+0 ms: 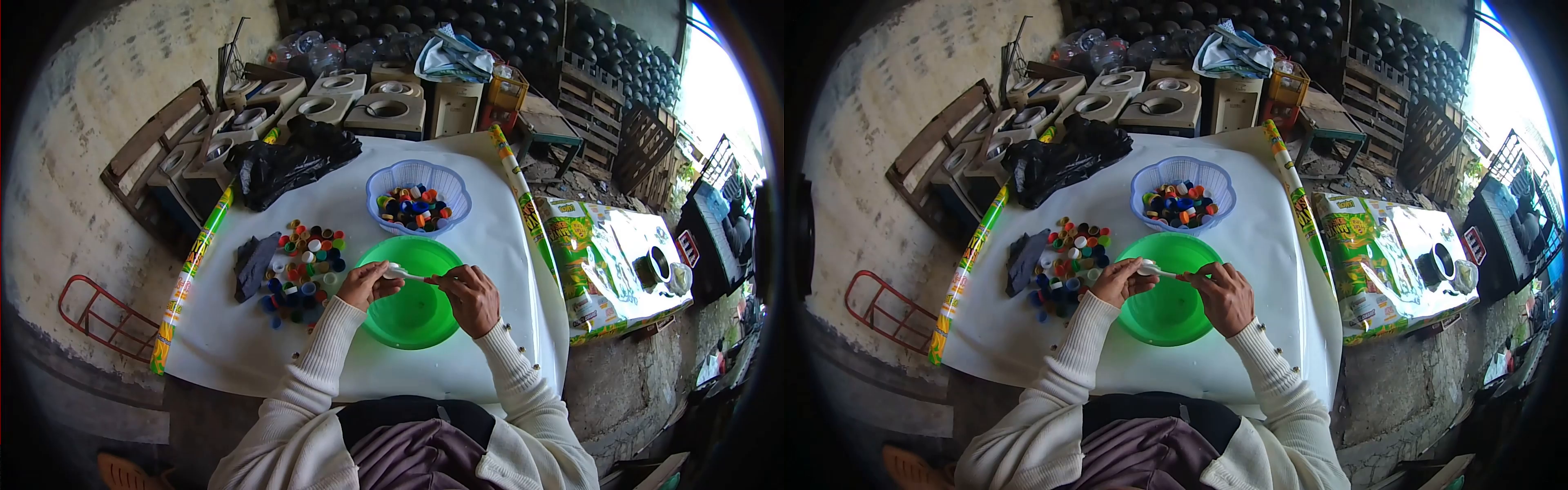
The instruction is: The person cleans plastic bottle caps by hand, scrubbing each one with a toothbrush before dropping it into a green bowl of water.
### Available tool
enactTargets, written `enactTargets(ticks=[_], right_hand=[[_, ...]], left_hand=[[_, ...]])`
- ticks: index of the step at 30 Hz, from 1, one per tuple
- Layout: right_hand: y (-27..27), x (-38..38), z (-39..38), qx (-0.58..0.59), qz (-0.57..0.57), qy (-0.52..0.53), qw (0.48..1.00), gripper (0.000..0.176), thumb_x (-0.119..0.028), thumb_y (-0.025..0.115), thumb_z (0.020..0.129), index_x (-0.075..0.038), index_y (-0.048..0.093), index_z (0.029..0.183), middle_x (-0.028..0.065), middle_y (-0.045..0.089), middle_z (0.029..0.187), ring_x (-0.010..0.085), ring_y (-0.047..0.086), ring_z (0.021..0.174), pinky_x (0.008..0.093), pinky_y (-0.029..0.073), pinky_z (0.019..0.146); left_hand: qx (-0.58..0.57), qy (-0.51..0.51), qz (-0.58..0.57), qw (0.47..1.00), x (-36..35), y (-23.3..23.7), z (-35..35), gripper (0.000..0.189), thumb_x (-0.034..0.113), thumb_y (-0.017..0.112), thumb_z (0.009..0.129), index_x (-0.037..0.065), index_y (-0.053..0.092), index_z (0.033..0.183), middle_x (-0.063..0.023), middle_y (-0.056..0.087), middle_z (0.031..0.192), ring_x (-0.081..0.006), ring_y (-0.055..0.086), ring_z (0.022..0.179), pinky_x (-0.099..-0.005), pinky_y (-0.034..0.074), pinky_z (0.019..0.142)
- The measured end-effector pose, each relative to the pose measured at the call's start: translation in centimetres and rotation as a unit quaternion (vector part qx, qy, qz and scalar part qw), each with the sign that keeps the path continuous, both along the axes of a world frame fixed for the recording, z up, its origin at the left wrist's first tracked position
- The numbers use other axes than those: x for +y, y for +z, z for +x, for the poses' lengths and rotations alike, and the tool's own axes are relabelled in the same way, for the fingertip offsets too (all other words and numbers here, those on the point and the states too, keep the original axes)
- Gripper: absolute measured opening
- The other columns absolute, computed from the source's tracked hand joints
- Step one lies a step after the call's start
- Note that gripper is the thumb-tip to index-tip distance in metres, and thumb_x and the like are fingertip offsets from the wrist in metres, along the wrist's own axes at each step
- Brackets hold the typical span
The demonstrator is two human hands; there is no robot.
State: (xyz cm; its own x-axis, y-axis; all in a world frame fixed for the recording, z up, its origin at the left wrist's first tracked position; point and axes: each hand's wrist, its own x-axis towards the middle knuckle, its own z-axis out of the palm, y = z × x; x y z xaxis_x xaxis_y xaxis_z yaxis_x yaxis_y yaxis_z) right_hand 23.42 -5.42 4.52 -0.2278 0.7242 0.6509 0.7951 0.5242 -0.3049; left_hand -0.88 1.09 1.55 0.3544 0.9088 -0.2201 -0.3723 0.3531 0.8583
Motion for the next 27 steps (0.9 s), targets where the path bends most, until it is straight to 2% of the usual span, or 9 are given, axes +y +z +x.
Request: enactTargets(ticks=[4, 7, 10, 13, 15, 19, 22, 25, 27], right_hand=[[0.5, 0.9, 0.2, -0.020, -0.009, 0.054, 0.998, 0.017, -0.016, 0.075, 0.085, -0.021, 0.078, 0.101, -0.0041, 0.063, 0.089, 0.0175, 0.061, 0.078, 0.0341, 0.053, 0.067], [0.4, 1.5, 0.1, -0.051, 0.000, 0.036, 0.998, 0.021, -0.012, 0.078, 0.079, -0.021, 0.079, 0.099, -0.0035, 0.066, 0.087, 0.0180, 0.064, 0.078, 0.0339, 0.054, 0.067], [0.3, 1.7, 0.2, -0.013, -0.040, 0.057, 0.998, 0.024, -0.012, 0.078, 0.079, -0.021, 0.079, 0.100, -0.0034, 0.067, 0.087, 0.0180, 0.065, 0.078, 0.0339, 0.055, 0.068], [0.1, 1.9, 0.6, -0.017, -0.019, 0.038, 0.999, 0.019, -0.015, 0.076, 0.083, -0.021, 0.078, 0.101, -0.0037, 0.065, 0.089, 0.0180, 0.065, 0.079, 0.0350, 0.055, 0.067], [0.2, 1.4, 0.4, -0.009, -0.048, 0.050, 0.998, 0.019, -0.016, 0.076, 0.083, -0.020, 0.078, 0.101, -0.0031, 0.065, 0.089, 0.0181, 0.066, 0.080, 0.0353, 0.055, 0.067], [0.1, 1.0, 0.2, -0.002, -0.039, -0.015, 0.999, 0.017, -0.018, 0.076, 0.084, -0.020, 0.078, 0.101, -0.0019, 0.066, 0.089, 0.0187, 0.068, 0.083, 0.0357, 0.056, 0.067], [0.3, 0.3, -0.3, 0.011, -0.089, 0.025, 0.996, 0.020, -0.011, 0.078, 0.082, -0.017, 0.079, 0.101, 0.0021, 0.068, 0.087, 0.0201, 0.068, 0.076, 0.0348, 0.056, 0.063], [0.0, 0.4, -0.5, 0.057, -0.042, -0.014, 0.997, 0.020, -0.011, 0.078, 0.082, -0.016, 0.078, 0.102, 0.0025, 0.068, 0.086, 0.0206, 0.068, 0.074, 0.0347, 0.055, 0.061], [0.5, -0.3, -0.4, 0.037, -0.117, 0.002, 0.992, 0.019, -0.015, 0.076, 0.085, -0.019, 0.078, 0.103, 0.0006, 0.067, 0.089, 0.0199, 0.068, 0.079, 0.0351, 0.056, 0.063]], left_hand=[[0.024, -0.002, -0.004, 1.000, 0.4, -0.7, -0.2, 0.029, 0.023, 0.056, 0.104, -0.002, 0.063, 0.115, -0.0158, 0.073, 0.102, -0.0218, 0.074, 0.092, -0.0318, 0.064, 0.079], [0.023, 0.013, -0.005, 1.000, 0.4, -0.7, -0.4, 0.027, 0.024, 0.056, 0.104, -0.001, 0.064, 0.112, -0.0159, 0.073, 0.101, -0.0216, 0.074, 0.089, -0.0316, 0.064, 0.077], [0.039, 0.014, -0.002, 0.999, 0.5, -0.6, -0.2, 0.026, 0.024, 0.057, 0.103, -0.001, 0.065, 0.109, -0.0159, 0.073, 0.100, -0.0216, 0.074, 0.087, -0.0315, 0.064, 0.076], [0.034, 0.015, -0.013, 0.999, 0.3, 0.0, 0.0, 0.025, 0.024, 0.059, 0.102, 0.000, 0.065, 0.105, -0.0145, 0.073, 0.097, -0.0212, 0.075, 0.083, -0.0307, 0.064, 0.074], [0.043, 0.033, -0.004, 0.999, 0.3, -0.5, 0.5, 0.026, 0.025, 0.062, 0.101, -0.001, 0.064, 0.100, -0.0128, 0.072, 0.092, -0.0205, 0.075, 0.080, -0.0294, 0.064, 0.072], [0.075, 0.032, 0.006, 0.997, 0.4, -0.3, 0.8, 0.025, 0.025, 0.059, 0.103, 0.000, 0.063, 0.103, -0.0118, 0.071, 0.096, -0.0210, 0.074, 0.083, -0.0308, 0.064, 0.074], [0.097, 0.044, 0.027, 0.994, 0.6, -1.3, 1.1, 0.025, 0.026, 0.059, 0.103, 0.001, 0.062, 0.103, -0.0120, 0.071, 0.096, -0.0210, 0.074, 0.083, -0.0298, 0.063, 0.074], [0.078, 0.044, 0.014, 0.996, 0.6, -1.2, 1.0, 0.025, 0.026, 0.060, 0.103, 0.001, 0.063, 0.102, -0.0104, 0.071, 0.092, -0.0208, 0.074, 0.084, -0.0286, 0.063, 0.074], [0.074, 0.040, 0.018, 0.996, 0.5, -1.3, 1.1, 0.025, 0.026, 0.060, 0.102, 0.001, 0.063, 0.100, -0.0091, 0.070, 0.089, -0.0207, 0.074, 0.084, -0.0281, 0.063, 0.074]])
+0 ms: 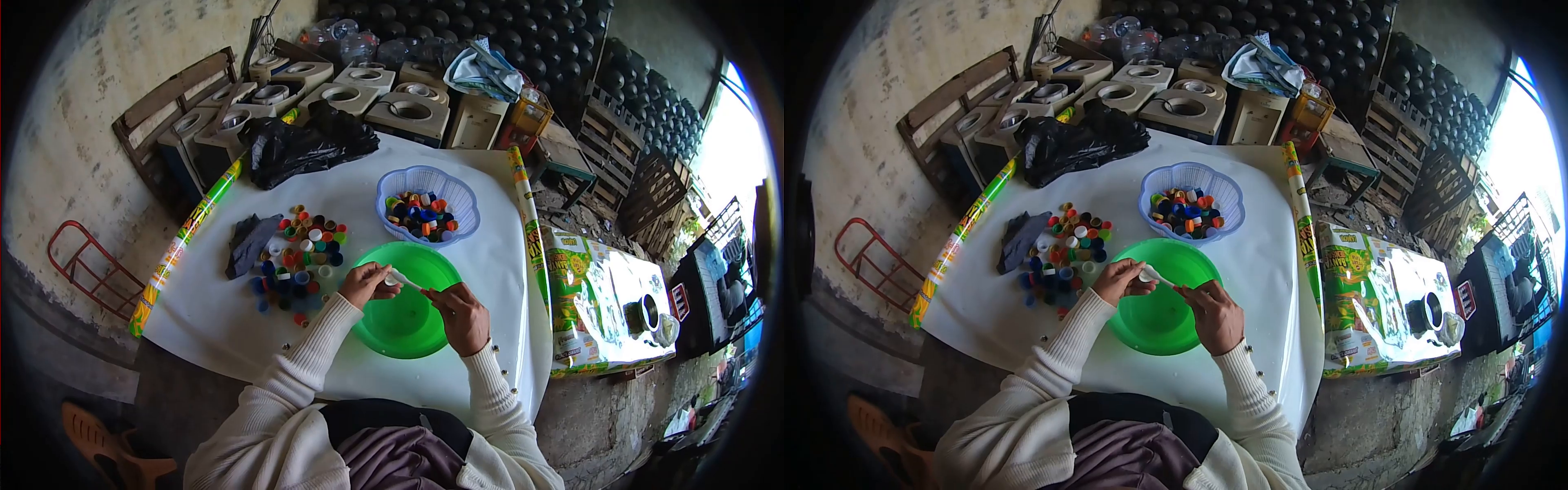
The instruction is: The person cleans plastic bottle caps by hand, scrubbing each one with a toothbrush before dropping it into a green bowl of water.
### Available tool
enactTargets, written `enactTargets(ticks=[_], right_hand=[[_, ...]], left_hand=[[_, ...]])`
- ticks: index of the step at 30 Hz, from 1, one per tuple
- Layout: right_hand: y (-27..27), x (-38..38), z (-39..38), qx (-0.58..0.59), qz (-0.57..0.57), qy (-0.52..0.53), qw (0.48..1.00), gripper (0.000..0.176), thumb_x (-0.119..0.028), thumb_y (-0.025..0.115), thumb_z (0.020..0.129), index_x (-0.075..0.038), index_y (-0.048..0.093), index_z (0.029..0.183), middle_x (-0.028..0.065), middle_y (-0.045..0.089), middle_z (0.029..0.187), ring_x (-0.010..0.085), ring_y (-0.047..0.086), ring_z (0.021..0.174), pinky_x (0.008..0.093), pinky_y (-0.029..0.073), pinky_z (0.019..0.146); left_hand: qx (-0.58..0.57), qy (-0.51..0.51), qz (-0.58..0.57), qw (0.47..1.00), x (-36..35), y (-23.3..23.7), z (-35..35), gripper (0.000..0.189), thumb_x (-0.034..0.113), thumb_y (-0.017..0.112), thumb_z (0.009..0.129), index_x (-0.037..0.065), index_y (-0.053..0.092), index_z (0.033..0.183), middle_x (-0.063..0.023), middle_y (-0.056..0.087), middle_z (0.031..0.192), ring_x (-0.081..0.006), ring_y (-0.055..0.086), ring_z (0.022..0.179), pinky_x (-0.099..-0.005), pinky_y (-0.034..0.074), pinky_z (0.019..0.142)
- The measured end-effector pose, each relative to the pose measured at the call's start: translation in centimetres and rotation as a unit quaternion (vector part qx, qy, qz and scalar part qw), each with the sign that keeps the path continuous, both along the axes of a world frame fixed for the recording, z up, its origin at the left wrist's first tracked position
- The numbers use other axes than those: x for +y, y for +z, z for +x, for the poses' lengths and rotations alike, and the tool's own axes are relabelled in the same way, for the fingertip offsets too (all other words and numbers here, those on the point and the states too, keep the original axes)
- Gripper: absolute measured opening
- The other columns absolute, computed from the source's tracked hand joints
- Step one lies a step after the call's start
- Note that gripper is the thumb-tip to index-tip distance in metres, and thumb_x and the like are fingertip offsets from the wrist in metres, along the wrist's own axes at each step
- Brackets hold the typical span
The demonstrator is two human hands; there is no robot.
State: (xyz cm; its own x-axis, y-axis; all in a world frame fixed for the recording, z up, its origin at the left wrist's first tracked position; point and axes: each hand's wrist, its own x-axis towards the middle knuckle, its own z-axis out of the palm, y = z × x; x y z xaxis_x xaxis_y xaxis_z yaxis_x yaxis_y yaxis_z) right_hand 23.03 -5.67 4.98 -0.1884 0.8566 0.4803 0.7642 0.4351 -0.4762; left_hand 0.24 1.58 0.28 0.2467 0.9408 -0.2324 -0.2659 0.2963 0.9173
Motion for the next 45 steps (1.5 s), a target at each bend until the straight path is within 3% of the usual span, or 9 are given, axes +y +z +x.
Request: enactTargets(ticks=[1, 6, 15, 23, 26, 30, 33, 42, 45], right_hand=[[0.3, -0.2, 0.1, -0.009, -0.035, 0.010, 0.999, 0.018, -0.016, 0.075, 0.086, -0.020, 0.078, 0.103, -0.0003, 0.067, 0.090, 0.0195, 0.068, 0.082, 0.0353, 0.056, 0.064], [-0.2, -0.5, -0.3, -0.018, 0.056, -0.019, 0.998, 0.018, -0.014, 0.074, 0.085, -0.019, 0.078, 0.102, -0.0001, 0.066, 0.089, 0.0197, 0.067, 0.077, 0.0344, 0.055, 0.061], [0.7, -1.2, -0.4, -0.012, 0.017, -0.019, 1.000, 0.017, -0.012, 0.075, 0.085, -0.017, 0.078, 0.101, 0.0007, 0.066, 0.089, 0.0201, 0.068, 0.079, 0.0342, 0.054, 0.061], [0.5, -1.3, -0.3, 0.087, 0.006, -0.071, 0.994, 0.017, -0.014, 0.073, 0.088, -0.014, 0.077, 0.105, 0.0040, 0.069, 0.093, 0.0237, 0.069, 0.076, 0.0354, 0.054, 0.063], [-0.3, -1.3, -0.1, 0.013, -0.025, -0.052, 0.998, 0.016, -0.015, 0.073, 0.089, -0.013, 0.077, 0.104, 0.0043, 0.068, 0.093, 0.0243, 0.069, 0.076, 0.0357, 0.053, 0.063], [0.0, -1.3, -0.7, 0.042, -0.006, -0.068, 0.997, 0.015, -0.015, 0.073, 0.089, -0.013, 0.077, 0.104, 0.0045, 0.068, 0.092, 0.0247, 0.069, 0.075, 0.0354, 0.052, 0.062], [0.2, -1.4, -0.7, 0.041, -0.010, -0.045, 0.998, 0.015, -0.015, 0.073, 0.089, -0.013, 0.077, 0.104, 0.0046, 0.068, 0.091, 0.0243, 0.069, 0.074, 0.0352, 0.052, 0.062], [0.4, -1.6, -1.2, 0.059, 0.015, -0.067, 0.996, 0.016, -0.014, 0.075, 0.088, -0.013, 0.077, 0.104, 0.0048, 0.068, 0.090, 0.0240, 0.069, 0.074, 0.0354, 0.052, 0.061], [0.5, -1.8, -1.3, 0.072, 0.027, -0.076, 0.994, 0.016, -0.014, 0.075, 0.088, -0.013, 0.077, 0.104, 0.0046, 0.068, 0.090, 0.0239, 0.069, 0.074, 0.0356, 0.051, 0.061]], left_hand=[[-0.002, 0.001, 0.001, 1.000, 0.0, 0.2, 0.1, 0.025, 0.026, 0.060, 0.102, 0.001, 0.063, 0.099, -0.0088, 0.070, 0.089, -0.0204, 0.074, 0.084, -0.0278, 0.062, 0.073], [0.015, -0.004, -0.003, 1.000, 0.2, 0.0, -0.1, 0.025, 0.025, 0.060, 0.102, 0.002, 0.064, 0.094, -0.0078, 0.070, 0.089, -0.0182, 0.074, 0.083, -0.0270, 0.062, 0.074], [0.041, -0.021, 0.034, 0.998, -0.3, 0.3, 0.2, 0.029, 0.027, 0.058, 0.104, 0.003, 0.070, 0.116, -0.0020, 0.067, 0.099, -0.0107, 0.069, 0.084, -0.0228, 0.060, 0.076], [0.028, -0.023, 0.091, 0.995, -0.4, -0.6, 0.1, 0.022, 0.012, 0.060, 0.102, 0.000, 0.065, 0.119, -0.0051, 0.068, 0.104, -0.0136, 0.068, 0.097, -0.0267, 0.060, 0.085], [0.019, -0.019, 0.129, 0.991, -1.0, -1.1, 0.1, 0.024, 0.009, 0.063, 0.099, -0.001, 0.064, 0.121, -0.0068, 0.068, 0.109, -0.0149, 0.067, 0.104, -0.0292, 0.058, 0.092], [0.028, -0.041, 0.122, 0.991, -1.3, -0.9, -0.6, 0.026, 0.007, 0.067, 0.096, 0.000, 0.064, 0.121, -0.0070, 0.067, 0.115, -0.0149, 0.065, 0.110, -0.0301, 0.056, 0.095], [0.152, -0.047, 0.215, 0.964, -1.6, -0.6, -0.9, 0.028, 0.005, 0.070, 0.093, 0.000, 0.064, 0.121, -0.0080, 0.067, 0.117, -0.0137, 0.064, 0.111, -0.0288, 0.055, 0.094], [0.117, -0.039, 0.189, 0.974, -1.6, -0.9, -0.6, 0.033, 0.001, 0.070, 0.091, -0.001, 0.061, 0.123, -0.0076, 0.067, 0.118, -0.0154, 0.070, 0.101, -0.0287, 0.056, 0.092], [0.011, -0.015, 0.158, 0.987, -1.7, -1.1, -0.4, 0.032, 0.001, 0.073, 0.088, 0.002, 0.065, 0.119, -0.0083, 0.069, 0.119, -0.0171, 0.071, 0.102, -0.0300, 0.059, 0.086]])
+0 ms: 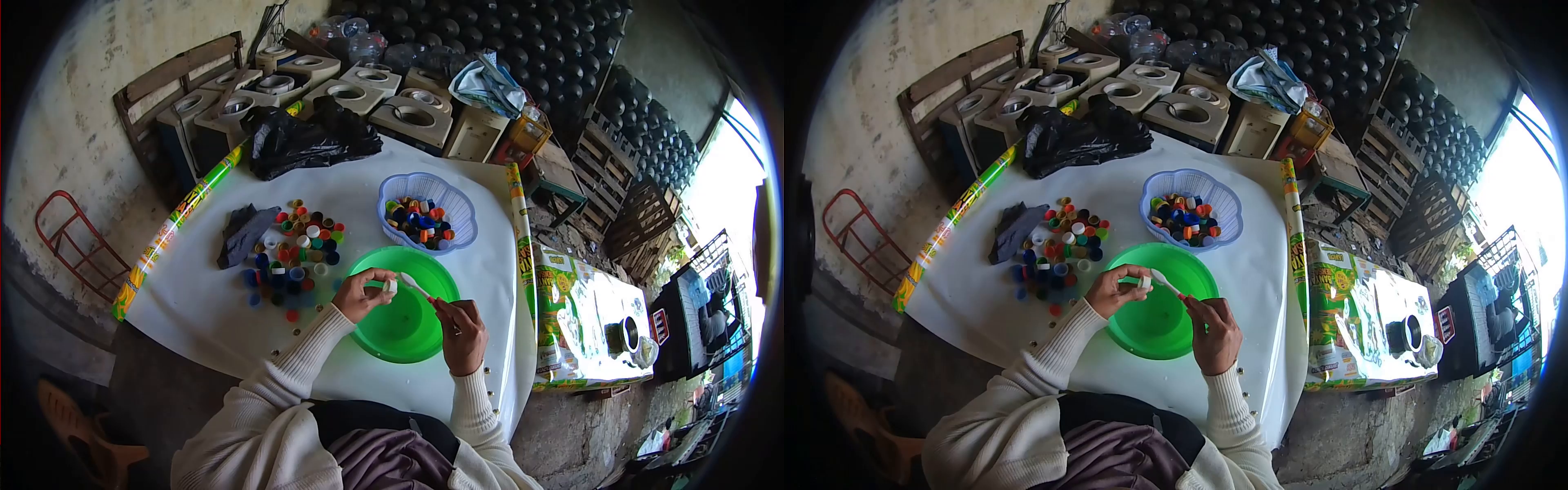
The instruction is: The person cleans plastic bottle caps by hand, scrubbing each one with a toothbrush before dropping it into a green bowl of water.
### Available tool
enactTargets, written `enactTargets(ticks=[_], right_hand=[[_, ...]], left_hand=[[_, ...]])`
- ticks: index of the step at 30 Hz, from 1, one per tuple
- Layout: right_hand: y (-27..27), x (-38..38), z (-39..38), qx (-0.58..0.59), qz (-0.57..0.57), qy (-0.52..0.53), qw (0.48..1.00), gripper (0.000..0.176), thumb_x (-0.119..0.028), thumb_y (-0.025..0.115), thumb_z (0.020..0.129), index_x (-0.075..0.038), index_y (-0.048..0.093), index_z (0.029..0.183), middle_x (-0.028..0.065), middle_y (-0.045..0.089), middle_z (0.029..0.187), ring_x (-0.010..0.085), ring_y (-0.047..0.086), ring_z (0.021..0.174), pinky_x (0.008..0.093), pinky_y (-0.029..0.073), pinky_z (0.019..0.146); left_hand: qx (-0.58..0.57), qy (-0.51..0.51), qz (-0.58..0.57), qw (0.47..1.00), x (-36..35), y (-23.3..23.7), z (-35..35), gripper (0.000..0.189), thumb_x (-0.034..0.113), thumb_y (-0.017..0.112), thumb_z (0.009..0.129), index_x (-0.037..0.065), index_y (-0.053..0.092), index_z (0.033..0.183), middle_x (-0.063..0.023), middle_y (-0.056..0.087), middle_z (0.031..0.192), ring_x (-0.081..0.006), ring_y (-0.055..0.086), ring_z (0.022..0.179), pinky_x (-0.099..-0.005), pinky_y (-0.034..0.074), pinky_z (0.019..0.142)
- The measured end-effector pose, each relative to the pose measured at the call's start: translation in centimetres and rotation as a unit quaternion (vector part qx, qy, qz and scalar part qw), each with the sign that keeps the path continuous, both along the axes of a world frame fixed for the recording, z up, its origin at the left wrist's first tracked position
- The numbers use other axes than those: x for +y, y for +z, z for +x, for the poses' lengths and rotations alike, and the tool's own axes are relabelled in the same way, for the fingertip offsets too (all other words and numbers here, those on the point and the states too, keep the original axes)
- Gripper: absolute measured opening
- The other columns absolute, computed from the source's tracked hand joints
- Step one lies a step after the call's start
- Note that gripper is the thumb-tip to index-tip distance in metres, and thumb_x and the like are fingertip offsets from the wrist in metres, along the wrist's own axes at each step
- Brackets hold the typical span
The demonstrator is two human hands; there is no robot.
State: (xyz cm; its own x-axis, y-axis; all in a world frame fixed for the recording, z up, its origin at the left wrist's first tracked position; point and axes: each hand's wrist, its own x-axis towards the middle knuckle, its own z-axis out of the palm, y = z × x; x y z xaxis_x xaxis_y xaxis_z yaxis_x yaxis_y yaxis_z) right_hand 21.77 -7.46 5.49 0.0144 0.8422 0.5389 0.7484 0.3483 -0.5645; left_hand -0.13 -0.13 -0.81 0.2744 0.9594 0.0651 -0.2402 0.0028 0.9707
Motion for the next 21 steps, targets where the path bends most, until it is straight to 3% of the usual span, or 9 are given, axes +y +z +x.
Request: enactTargets(ticks=[2, 5, 8, 12, 14, 17, 21], right_hand=[[-0.1, -0.1, 0.1, -0.026, -0.053, 0.023, 0.998, 0.016, -0.015, 0.075, 0.088, -0.014, 0.077, 0.103, 0.0044, 0.068, 0.090, 0.0239, 0.069, 0.074, 0.0359, 0.052, 0.061], [0.1, -0.3, 0.0, -0.041, 0.001, -0.030, 0.999, 0.016, -0.013, 0.076, 0.087, -0.014, 0.077, 0.102, 0.0040, 0.068, 0.089, 0.0242, 0.068, 0.073, 0.0361, 0.051, 0.061], [0.3, -0.3, -0.2, -0.032, -0.020, -0.011, 0.999, 0.014, -0.014, 0.075, 0.086, -0.014, 0.078, 0.101, 0.0036, 0.067, 0.088, 0.0237, 0.069, 0.077, 0.0370, 0.052, 0.062], [-1.5, 1.4, 0.1, -0.112, -0.029, -0.024, 0.993, 0.015, -0.017, 0.074, 0.086, -0.016, 0.079, 0.100, 0.0024, 0.066, 0.086, 0.0223, 0.067, 0.080, 0.0368, 0.053, 0.065], [-2.1, 2.0, 0.1, -0.159, -0.009, -0.019, 0.987, 0.015, -0.018, 0.074, 0.086, -0.018, 0.079, 0.100, 0.0016, 0.066, 0.086, 0.0216, 0.066, 0.080, 0.0366, 0.054, 0.067], [-3.9, 2.9, 0.4, -0.246, -0.077, 0.054, 0.965, 0.016, -0.017, 0.073, 0.085, -0.018, 0.079, 0.099, 0.0012, 0.065, 0.084, 0.0213, 0.064, 0.078, 0.0358, 0.054, 0.069], [-1.3, 2.1, -0.1, -0.130, -0.021, 0.007, 0.991, 0.014, -0.015, 0.073, 0.087, -0.015, 0.078, 0.100, 0.0022, 0.068, 0.089, 0.0218, 0.068, 0.078, 0.0371, 0.055, 0.063]], left_hand=[[0.066, 0.005, 0.024, 0.998, -0.1, 0.3, -0.1, 0.032, 0.000, 0.073, 0.087, 0.002, 0.065, 0.118, -0.0081, 0.069, 0.119, -0.0180, 0.071, 0.103, -0.0304, 0.059, 0.086], [0.105, 0.009, 0.055, 0.993, 0.0, 0.0, -0.2, 0.031, 0.001, 0.074, 0.088, 0.001, 0.063, 0.117, -0.0079, 0.067, 0.119, -0.0178, 0.069, 0.104, -0.0301, 0.059, 0.088], [0.159, 0.045, 0.089, 0.982, -0.1, 0.1, -0.4, 0.032, 0.000, 0.074, 0.086, 0.003, 0.064, 0.116, -0.0079, 0.067, 0.119, -0.0189, 0.070, 0.103, -0.0304, 0.059, 0.087], [0.134, 0.132, 0.105, 0.977, -0.5, 0.8, 0.3, 0.033, -0.001, 0.076, 0.083, 0.005, 0.066, 0.114, -0.0078, 0.069, 0.116, -0.0186, 0.071, 0.099, -0.0305, 0.059, 0.086], [0.175, 0.131, 0.127, 0.968, -0.5, 0.9, 0.1, 0.033, -0.001, 0.076, 0.083, 0.005, 0.067, 0.114, -0.0074, 0.069, 0.114, -0.0176, 0.071, 0.098, -0.0299, 0.059, 0.085], [0.203, 0.093, 0.120, 0.967, -0.5, 0.7, -0.3, 0.033, -0.001, 0.077, 0.082, 0.005, 0.067, 0.114, -0.0071, 0.069, 0.112, -0.0165, 0.072, 0.096, -0.0289, 0.059, 0.083], [0.168, 0.082, 0.096, 0.978, -0.5, 0.5, -0.4, 0.034, 0.000, 0.078, 0.082, 0.005, 0.067, 0.114, -0.0065, 0.070, 0.109, -0.0155, 0.073, 0.095, -0.0290, 0.059, 0.083]])
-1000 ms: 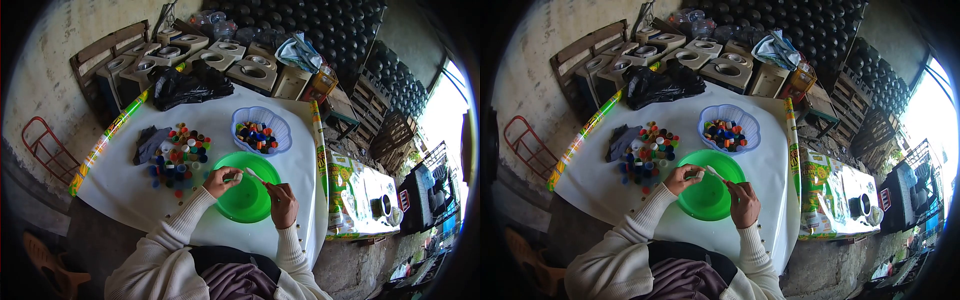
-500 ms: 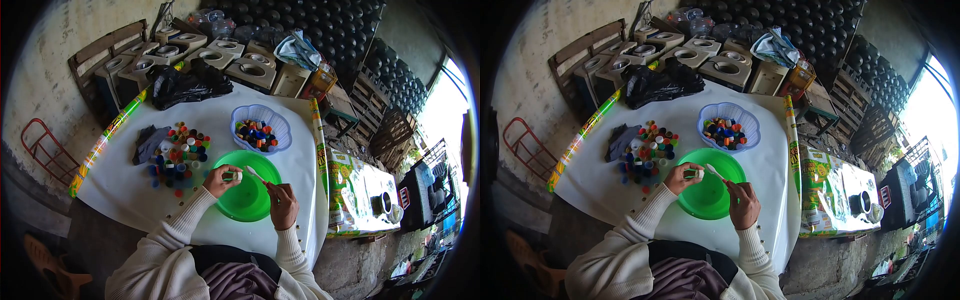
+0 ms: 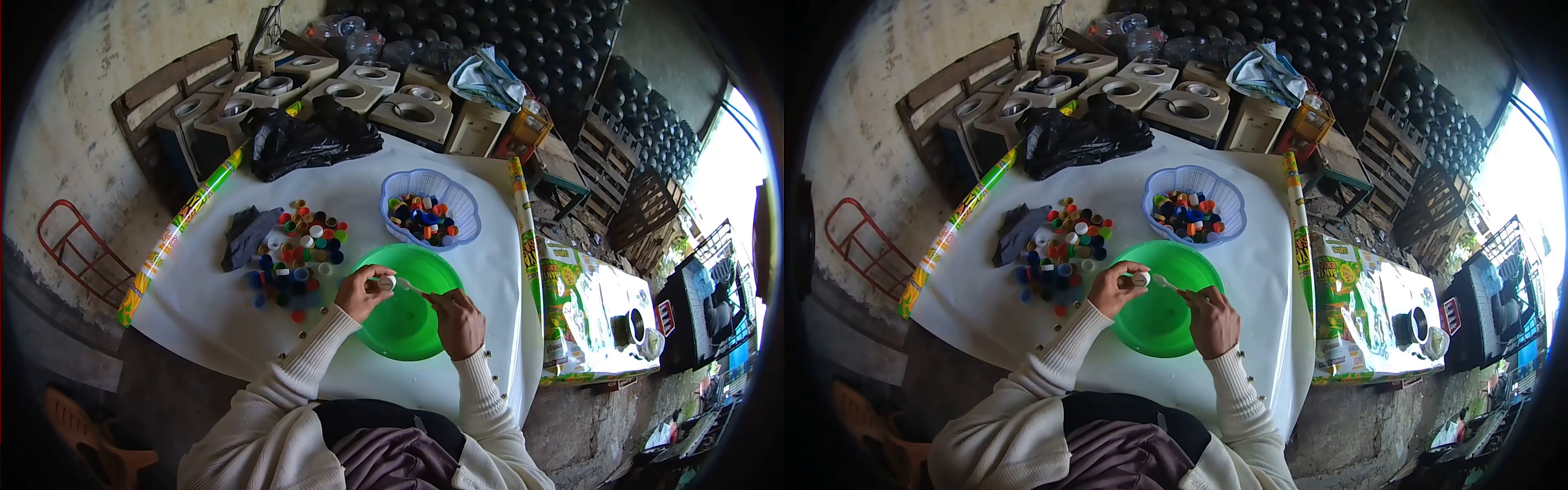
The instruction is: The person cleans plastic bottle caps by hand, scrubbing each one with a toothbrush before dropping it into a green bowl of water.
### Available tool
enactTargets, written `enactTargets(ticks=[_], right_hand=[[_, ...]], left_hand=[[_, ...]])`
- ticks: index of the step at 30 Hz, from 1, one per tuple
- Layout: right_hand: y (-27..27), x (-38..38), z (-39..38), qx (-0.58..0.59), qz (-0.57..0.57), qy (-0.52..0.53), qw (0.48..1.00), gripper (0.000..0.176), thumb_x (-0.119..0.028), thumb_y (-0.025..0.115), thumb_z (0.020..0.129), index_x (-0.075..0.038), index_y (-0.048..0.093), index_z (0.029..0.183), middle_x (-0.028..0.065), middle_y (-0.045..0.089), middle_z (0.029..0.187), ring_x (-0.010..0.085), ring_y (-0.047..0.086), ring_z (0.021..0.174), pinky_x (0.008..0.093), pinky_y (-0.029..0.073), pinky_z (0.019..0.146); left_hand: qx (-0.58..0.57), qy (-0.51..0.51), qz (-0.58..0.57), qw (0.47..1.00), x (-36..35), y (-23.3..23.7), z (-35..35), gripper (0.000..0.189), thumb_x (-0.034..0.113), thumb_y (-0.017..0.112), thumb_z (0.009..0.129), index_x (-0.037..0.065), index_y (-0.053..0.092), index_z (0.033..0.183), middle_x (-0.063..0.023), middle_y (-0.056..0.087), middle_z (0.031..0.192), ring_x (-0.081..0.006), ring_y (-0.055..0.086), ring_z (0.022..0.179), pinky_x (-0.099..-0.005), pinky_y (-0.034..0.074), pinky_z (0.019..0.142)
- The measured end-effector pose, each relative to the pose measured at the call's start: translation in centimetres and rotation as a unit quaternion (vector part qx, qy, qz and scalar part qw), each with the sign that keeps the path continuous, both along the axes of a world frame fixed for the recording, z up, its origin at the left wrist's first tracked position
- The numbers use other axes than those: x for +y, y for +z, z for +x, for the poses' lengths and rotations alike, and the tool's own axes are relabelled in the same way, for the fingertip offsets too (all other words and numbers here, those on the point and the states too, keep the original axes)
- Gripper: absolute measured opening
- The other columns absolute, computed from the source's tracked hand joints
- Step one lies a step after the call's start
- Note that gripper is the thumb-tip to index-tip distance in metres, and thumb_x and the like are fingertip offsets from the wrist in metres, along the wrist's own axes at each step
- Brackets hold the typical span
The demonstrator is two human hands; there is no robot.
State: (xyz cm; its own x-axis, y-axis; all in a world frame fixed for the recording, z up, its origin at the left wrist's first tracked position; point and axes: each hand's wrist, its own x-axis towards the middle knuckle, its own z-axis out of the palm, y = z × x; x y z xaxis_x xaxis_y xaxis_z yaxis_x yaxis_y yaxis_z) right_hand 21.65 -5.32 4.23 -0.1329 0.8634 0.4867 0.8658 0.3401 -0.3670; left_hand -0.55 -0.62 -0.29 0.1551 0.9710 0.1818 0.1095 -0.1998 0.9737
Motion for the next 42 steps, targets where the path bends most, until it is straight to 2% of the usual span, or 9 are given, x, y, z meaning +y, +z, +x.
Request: enactTargets(ticks=[4, 16, 20, 23, 26, 30, 32, 35, 42], right_hand=[[2.2, -1.8, -0.6, 0.095, 0.009, 0.001, 0.995, 0.016, -0.015, 0.072, 0.090, -0.011, 0.075, 0.105, 0.0050, 0.068, 0.092, 0.0243, 0.069, 0.076, 0.0379, 0.054, 0.062], [1.1, -0.7, 0.5, 0.049, 0.011, -0.016, 0.999, 0.017, -0.015, 0.072, 0.089, -0.013, 0.076, 0.105, 0.0034, 0.068, 0.091, 0.0238, 0.069, 0.077, 0.0366, 0.054, 0.062], [1.0, -0.7, 0.5, 0.057, -0.010, 0.042, 0.997, 0.016, -0.016, 0.072, 0.089, -0.013, 0.077, 0.105, 0.0033, 0.068, 0.091, 0.0240, 0.069, 0.075, 0.0365, 0.053, 0.061], [0.9, 0.0, 0.8, 0.037, 0.024, -0.014, 0.999, 0.015, -0.013, 0.074, 0.088, -0.011, 0.077, 0.102, 0.0050, 0.069, 0.091, 0.0241, 0.069, 0.073, 0.0352, 0.052, 0.063], [0.7, -0.3, 0.8, 0.106, -0.023, 0.039, 0.993, 0.014, -0.013, 0.074, 0.088, -0.012, 0.078, 0.101, 0.0049, 0.069, 0.091, 0.0245, 0.069, 0.072, 0.0354, 0.052, 0.063], [-0.2, 0.5, 1.1, 0.049, -0.015, -0.019, 0.999, 0.013, -0.015, 0.074, 0.087, -0.014, 0.079, 0.099, 0.0034, 0.068, 0.089, 0.0227, 0.068, 0.077, 0.0357, 0.053, 0.065], [-1.7, 1.3, 1.7, -0.021, 0.021, -0.025, 0.999, 0.013, -0.016, 0.074, 0.086, -0.015, 0.080, 0.098, 0.0020, 0.068, 0.087, 0.0214, 0.067, 0.079, 0.0358, 0.053, 0.065], [-3.0, 1.6, 1.8, -0.127, -0.015, 0.046, 0.991, 0.013, -0.017, 0.071, 0.087, -0.020, 0.080, 0.097, 0.0002, 0.067, 0.090, 0.0216, 0.065, 0.080, 0.0365, 0.054, 0.069], [-0.4, 1.1, 2.0, 0.087, 0.007, 0.000, 0.996, 0.012, -0.014, 0.074, 0.086, -0.018, 0.079, 0.097, 0.0025, 0.069, 0.088, 0.0214, 0.067, 0.080, 0.0357, 0.054, 0.065]], left_hand=[[-0.004, 0.006, 0.015, 1.000, 0.2, -0.3, 0.3, 0.033, -0.003, 0.075, 0.084, 0.004, 0.066, 0.115, -0.0058, 0.072, 0.105, -0.0155, 0.073, 0.095, -0.0296, 0.058, 0.085], [0.011, -0.005, -0.003, 1.000, 0.2, 0.2, 0.4, 0.034, -0.004, 0.073, 0.085, 0.004, 0.065, 0.118, -0.0054, 0.072, 0.104, -0.0144, 0.070, 0.095, -0.0291, 0.057, 0.088], [0.027, 0.005, -0.005, 1.000, 0.1, 0.2, 0.4, 0.033, -0.002, 0.073, 0.086, 0.005, 0.065, 0.117, -0.0067, 0.072, 0.104, -0.0142, 0.070, 0.095, -0.0292, 0.057, 0.086], [0.030, -0.001, -0.007, 1.000, 0.4, -0.4, 0.3, 0.031, 0.000, 0.073, 0.088, 0.005, 0.065, 0.118, -0.0079, 0.072, 0.104, -0.0147, 0.071, 0.093, -0.0293, 0.057, 0.085], [0.002, -0.014, -0.044, 0.999, 0.6, -0.3, 0.1, 0.029, 0.004, 0.072, 0.090, 0.003, 0.065, 0.118, -0.0088, 0.072, 0.102, -0.0160, 0.073, 0.092, -0.0293, 0.058, 0.082], [-0.073, -0.014, -0.027, 0.997, 0.8, -1.1, 0.4, 0.028, 0.007, 0.070, 0.093, 0.001, 0.065, 0.119, -0.0104, 0.071, 0.104, -0.0176, 0.074, 0.091, -0.0289, 0.059, 0.081], [-0.022, -0.011, -0.017, 1.000, 0.6, -0.9, 0.1, 0.027, 0.008, 0.069, 0.094, 0.000, 0.064, 0.120, -0.0117, 0.071, 0.106, -0.0177, 0.074, 0.092, -0.0283, 0.059, 0.081], [-0.007, -0.025, -0.033, 0.999, 0.5, -0.3, 0.1, 0.026, 0.009, 0.066, 0.097, -0.002, 0.063, 0.120, -0.0126, 0.070, 0.109, -0.0178, 0.073, 0.092, -0.0275, 0.059, 0.082], [-0.163, -0.027, -0.150, 0.975, 1.0, 0.2, 0.3, 0.029, 0.020, 0.058, 0.103, -0.004, 0.062, 0.120, -0.0111, 0.071, 0.107, -0.0175, 0.073, 0.091, -0.0261, 0.061, 0.080]])
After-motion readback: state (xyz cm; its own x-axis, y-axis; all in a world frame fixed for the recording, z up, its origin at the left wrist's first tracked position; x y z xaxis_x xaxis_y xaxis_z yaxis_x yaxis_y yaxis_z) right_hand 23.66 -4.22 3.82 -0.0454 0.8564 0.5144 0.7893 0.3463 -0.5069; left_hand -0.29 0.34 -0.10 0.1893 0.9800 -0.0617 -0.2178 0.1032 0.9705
